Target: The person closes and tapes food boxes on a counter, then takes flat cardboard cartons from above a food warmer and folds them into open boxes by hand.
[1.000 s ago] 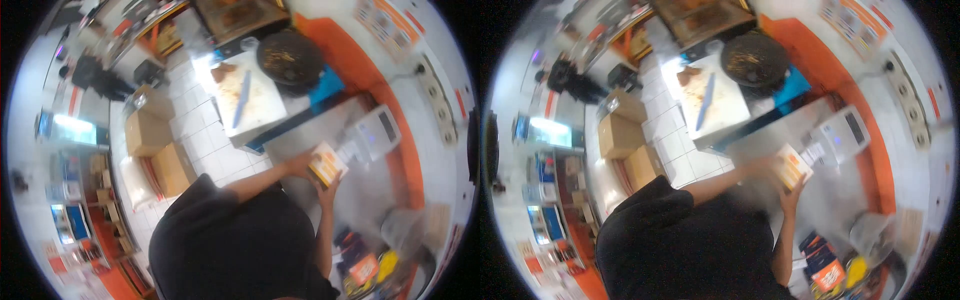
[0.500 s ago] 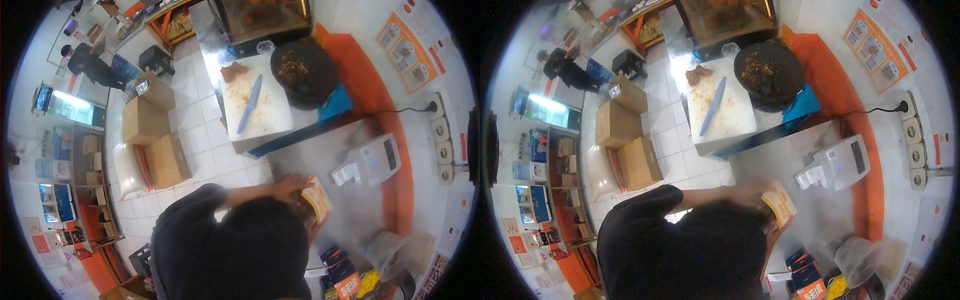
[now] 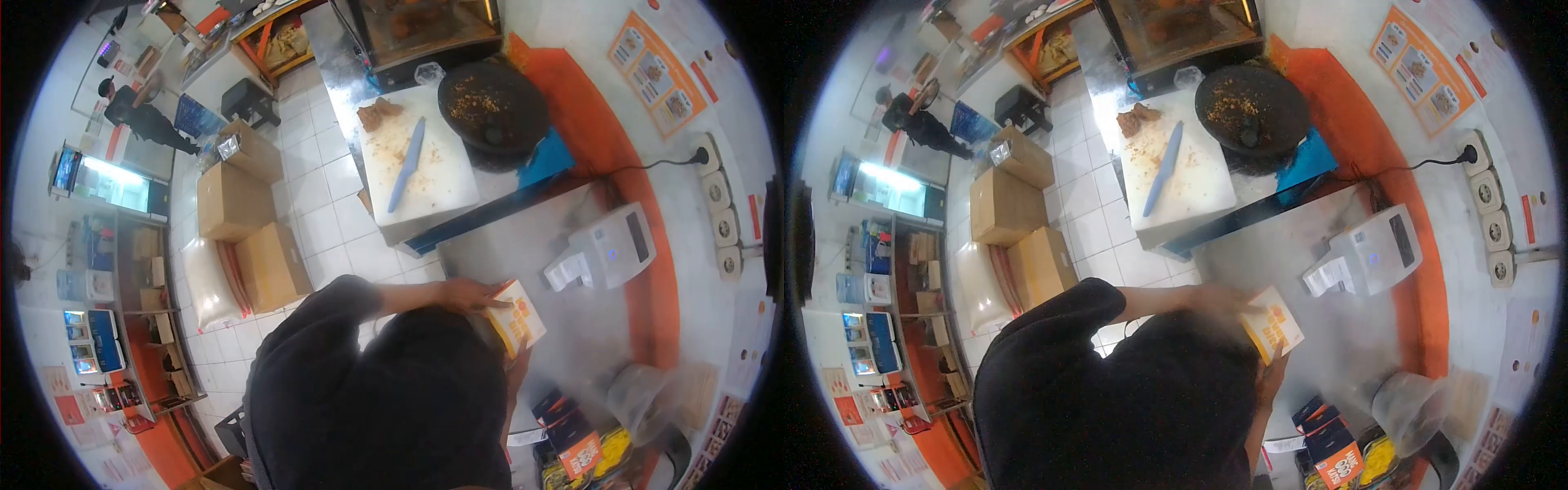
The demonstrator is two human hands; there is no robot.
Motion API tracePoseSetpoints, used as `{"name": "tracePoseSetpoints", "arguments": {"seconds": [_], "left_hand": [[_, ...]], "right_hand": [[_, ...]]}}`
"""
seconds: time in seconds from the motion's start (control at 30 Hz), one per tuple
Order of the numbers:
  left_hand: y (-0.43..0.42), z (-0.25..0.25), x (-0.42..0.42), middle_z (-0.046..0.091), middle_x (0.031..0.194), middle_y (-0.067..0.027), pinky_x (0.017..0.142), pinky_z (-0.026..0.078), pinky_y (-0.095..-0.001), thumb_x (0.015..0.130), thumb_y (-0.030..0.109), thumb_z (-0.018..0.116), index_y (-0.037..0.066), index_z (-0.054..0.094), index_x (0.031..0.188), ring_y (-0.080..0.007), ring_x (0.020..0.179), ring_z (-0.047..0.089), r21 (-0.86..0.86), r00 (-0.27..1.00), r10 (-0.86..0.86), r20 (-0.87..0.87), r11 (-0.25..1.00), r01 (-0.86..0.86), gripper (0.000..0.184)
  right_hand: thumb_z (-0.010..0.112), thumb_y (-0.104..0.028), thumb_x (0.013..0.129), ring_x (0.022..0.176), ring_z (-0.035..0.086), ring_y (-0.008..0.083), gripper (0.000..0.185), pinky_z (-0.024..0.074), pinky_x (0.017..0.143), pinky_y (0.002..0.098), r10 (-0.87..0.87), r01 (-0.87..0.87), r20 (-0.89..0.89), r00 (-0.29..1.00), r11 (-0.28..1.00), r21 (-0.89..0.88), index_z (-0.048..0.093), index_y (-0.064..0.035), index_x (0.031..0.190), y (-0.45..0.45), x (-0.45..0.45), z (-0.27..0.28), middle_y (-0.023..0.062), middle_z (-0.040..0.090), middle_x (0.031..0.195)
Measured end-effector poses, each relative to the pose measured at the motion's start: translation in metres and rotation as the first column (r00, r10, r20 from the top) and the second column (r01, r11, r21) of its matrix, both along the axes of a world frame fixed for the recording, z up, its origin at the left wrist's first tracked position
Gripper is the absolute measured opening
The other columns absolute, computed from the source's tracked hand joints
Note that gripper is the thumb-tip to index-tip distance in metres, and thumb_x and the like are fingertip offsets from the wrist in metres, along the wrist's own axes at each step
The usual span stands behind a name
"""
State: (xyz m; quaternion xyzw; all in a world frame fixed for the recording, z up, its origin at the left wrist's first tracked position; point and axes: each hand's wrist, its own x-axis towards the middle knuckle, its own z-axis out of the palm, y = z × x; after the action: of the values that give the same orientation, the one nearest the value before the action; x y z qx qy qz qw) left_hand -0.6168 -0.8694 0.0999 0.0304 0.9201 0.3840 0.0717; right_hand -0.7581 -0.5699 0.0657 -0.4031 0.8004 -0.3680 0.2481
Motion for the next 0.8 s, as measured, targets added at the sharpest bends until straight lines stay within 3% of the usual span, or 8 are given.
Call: {"name": "tracePoseSetpoints", "arguments": {"seconds": [0.17, 0.27, 0.33, 0.43, 0.53, 0.67, 0.73, 0.8], "left_hand": [[0.002, 0.003, 0.001, 0.009, 0.167, -0.0246, 0.104, 0.047, -0.0454, 0.101, 0.03, 0.058, 0.029, 0.032, 0.16, -0.0418, 0.128, 0.052, -0.027, 0.992, -0.038, 0.12, 0.999, 0.041, 0.064], [0.004, -0.004, 0.002, 0.009, 0.168, -0.0236, 0.111, 0.041, -0.0487, 0.099, 0.03, 0.06, 0.03, 0.032, 0.159, -0.0432, 0.137, 0.045, -0.1, 0.999, -0.05, 0.021, 0.994, 0.052, 0.066], [0.006, -0.031, 0.008, 0.014, 0.167, -0.0243, 0.119, 0.03, -0.0557, 0.094, 0.03, 0.066, 0.028, 0.035, 0.158, -0.0424, 0.146, 0.034, -0.217, 0.958, -0.012, -0.288, 0.975, -0.053, 0.07], [0.002, -0.057, -0.005, 0.019, 0.165, -0.0256, 0.122, 0.02, -0.0611, 0.088, 0.034, 0.073, 0.021, 0.049, 0.147, -0.0422, 0.152, 0.024, -0.215, 0.885, -0.105, -0.453, 0.977, 0.005, 0.065], [-0.001, -0.048, -0.038, 0.029, 0.163, -0.0207, 0.117, 0.031, -0.0581, 0.091, 0.033, 0.07, 0.015, 0.053, 0.137, -0.0394, 0.151, 0.025, -0.222, 0.697, -0.231, -0.679, 0.969, 0.105, 0.052], [0.024, 0.008, -0.068, 0.045, 0.152, -0.0197, 0.114, 0.034, -0.0588, 0.08, 0.03, 0.079, 0.015, 0.058, 0.122, -0.0398, 0.146, 0.035, -0.345, 0.92, -0.274, -0.279, 0.923, 0.17, 0.049], [0.039, 0.015, -0.086, 0.055, 0.14, -0.0196, 0.109, 0.04, -0.0551, 0.07, 0.025, 0.084, 0.013, 0.062, 0.116, -0.0385, 0.137, 0.046, -0.317, 0.981, -0.179, -0.073, 0.937, 0.148, 0.052], [0.051, -0.064, -0.098, 0.054, 0.14, -0.0194, 0.113, 0.033, -0.0613, 0.063, 0.028, 0.087, 0.013, 0.062, 0.123, -0.0413, 0.141, 0.041, -0.277, 0.98, -0.144, -0.136, 0.955, 0.102, 0.066]], "right_hand": [[0.059, -0.01, 0.1, 0.147, 0.034, 0.0451, 0.056, 0.0352, 0.115, 0.0494, -0.078, 0.093, 0.175, 0.981, 0.993, -0.075, 0.044, -0.0098, 0.154, 0.001, 0.008, -0.007, 0.0312, 0.034, 0.158], [0.059, -0.012, 0.101, 0.146, 0.035, 0.0472, 0.053, 0.036, 0.115, 0.05, -0.116, 0.133, 0.141, 0.983, 0.984, -0.115, 0.048, -0.0113, 0.152, 0.004, 0.005, -0.03, 0.0306, 0.031, 0.16], [0.061, -0.015, 0.1, 0.145, 0.037, 0.0472, 0.055, 0.0383, 0.113, 0.0496, -0.053, 0.051, -0.126, 0.991, 0.999, -0.016, 0.047, -0.0131, 0.153, 0.004, 0.003, -0.037, 0.03, 0.025, 0.163], [0.062, -0.014, 0.099, 0.144, 0.037, 0.0484, 0.055, 0.0409, 0.111, 0.0479, -0.058, 0.053, -0.327, 0.943, 0.998, -0.023, 0.048, -0.0144, 0.152, -0.003, 0.018, -0.018, 0.0303, 0.02, 0.164], [0.062, -0.013, 0.098, 0.145, 0.035, 0.0486, 0.055, 0.0412, 0.112, 0.0468, -0.137, 0.136, -0.256, 0.957, 0.99, -0.023, 0.049, -0.0161, 0.151, -0.005, 0.018, -0.028, 0.0307, 0.02, 0.164], [0.062, -0.012, 0.098, 0.144, 0.038, 0.0477, 0.054, 0.0424, 0.111, 0.0457, -0.168, 0.157, -0.277, 0.946, 0.986, -0.062, 0.051, -0.0177, 0.15, -0.011, 0.019, -0.021, 0.0293, 0.029, 0.161], [0.063, -0.014, 0.098, 0.142, 0.041, 0.0457, 0.051, 0.0417, 0.111, 0.0468, -0.172, 0.168, -0.091, 0.981, 0.985, -0.048, 0.053, -0.0144, 0.148, -0.009, 0.017, -0.006, 0.027, 0.041, 0.156], [0.063, -0.015, 0.098, 0.141, 0.044, 0.0446, 0.049, 0.04, 0.113, 0.0477, -0.17, 0.169, -0.001, 0.985, 0.981, -0.1, 0.055, -0.01, 0.145, -0.009, 0.018, 0.019, 0.0258, 0.046, 0.152]]}}
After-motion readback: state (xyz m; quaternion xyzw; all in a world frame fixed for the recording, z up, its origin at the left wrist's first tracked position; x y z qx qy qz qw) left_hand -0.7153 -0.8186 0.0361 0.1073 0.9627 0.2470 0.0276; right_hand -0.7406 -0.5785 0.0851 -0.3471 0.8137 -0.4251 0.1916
